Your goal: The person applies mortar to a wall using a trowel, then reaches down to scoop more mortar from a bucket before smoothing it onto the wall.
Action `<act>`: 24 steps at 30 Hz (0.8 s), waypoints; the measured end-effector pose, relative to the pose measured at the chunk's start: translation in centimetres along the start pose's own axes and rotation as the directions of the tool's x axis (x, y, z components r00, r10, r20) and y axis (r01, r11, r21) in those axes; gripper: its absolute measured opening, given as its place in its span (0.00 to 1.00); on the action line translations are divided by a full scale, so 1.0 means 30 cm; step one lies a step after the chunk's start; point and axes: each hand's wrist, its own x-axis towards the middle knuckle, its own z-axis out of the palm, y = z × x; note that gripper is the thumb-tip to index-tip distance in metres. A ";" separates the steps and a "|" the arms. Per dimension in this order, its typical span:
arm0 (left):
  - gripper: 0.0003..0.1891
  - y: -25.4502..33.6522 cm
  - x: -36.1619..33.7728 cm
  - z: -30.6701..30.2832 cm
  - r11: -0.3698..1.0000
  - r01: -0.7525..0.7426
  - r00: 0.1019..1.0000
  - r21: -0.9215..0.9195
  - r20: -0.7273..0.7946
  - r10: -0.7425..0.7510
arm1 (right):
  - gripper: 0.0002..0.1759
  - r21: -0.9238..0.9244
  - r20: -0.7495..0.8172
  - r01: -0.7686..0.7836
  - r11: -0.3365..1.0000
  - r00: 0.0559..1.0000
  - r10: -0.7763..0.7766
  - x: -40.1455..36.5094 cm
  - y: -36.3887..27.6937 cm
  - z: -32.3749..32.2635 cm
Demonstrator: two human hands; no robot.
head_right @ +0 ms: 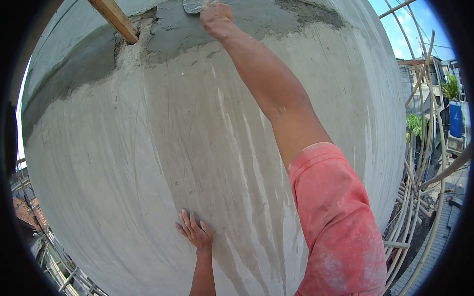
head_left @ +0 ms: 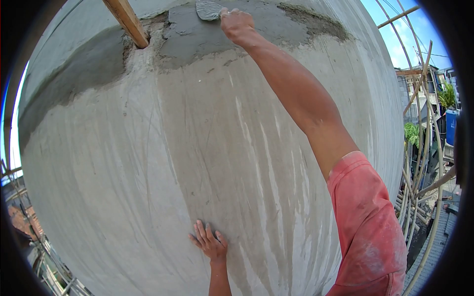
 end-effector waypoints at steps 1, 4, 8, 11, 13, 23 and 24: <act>0.18 -0.003 -0.002 -0.003 1.000 0.000 1.000 0.001 -0.005 0.000 | 0.16 -0.020 -0.006 -0.006 1.000 1.000 0.006 0.003 0.045 0.020; 0.18 -0.004 -0.001 -0.004 1.000 -0.007 1.000 0.003 -0.008 0.007 | 0.17 -0.023 -0.014 -0.108 0.994 0.994 0.108 0.001 0.160 0.061; 0.18 0.005 0.001 -0.010 1.000 0.006 1.000 0.005 -0.002 -0.006 | 0.17 -0.027 0.022 -0.223 0.974 0.974 0.223 -0.045 0.314 0.072; 0.18 0.009 0.014 -0.004 1.000 0.003 1.000 0.012 -0.004 -0.003 | 0.17 -0.010 0.007 -0.275 0.961 0.961 0.275 -0.093 0.321 0.045; 0.18 0.003 0.006 -0.011 1.000 -0.003 1.000 0.018 0.006 0.003 | 0.17 0.003 -0.018 -0.302 0.953 0.953 0.302 -0.150 0.310 0.042; 0.17 -0.001 -0.001 0.001 1.000 0.013 1.000 0.025 0.001 -0.013 | 0.17 -0.005 -0.059 -0.284 0.959 0.957 0.283 -0.165 0.448 0.154; 0.17 -0.004 -0.003 0.000 1.000 0.008 1.000 0.014 0.008 -0.008 | 0.17 0.012 -0.067 -0.371 0.928 0.926 0.371 -0.183 0.479 0.155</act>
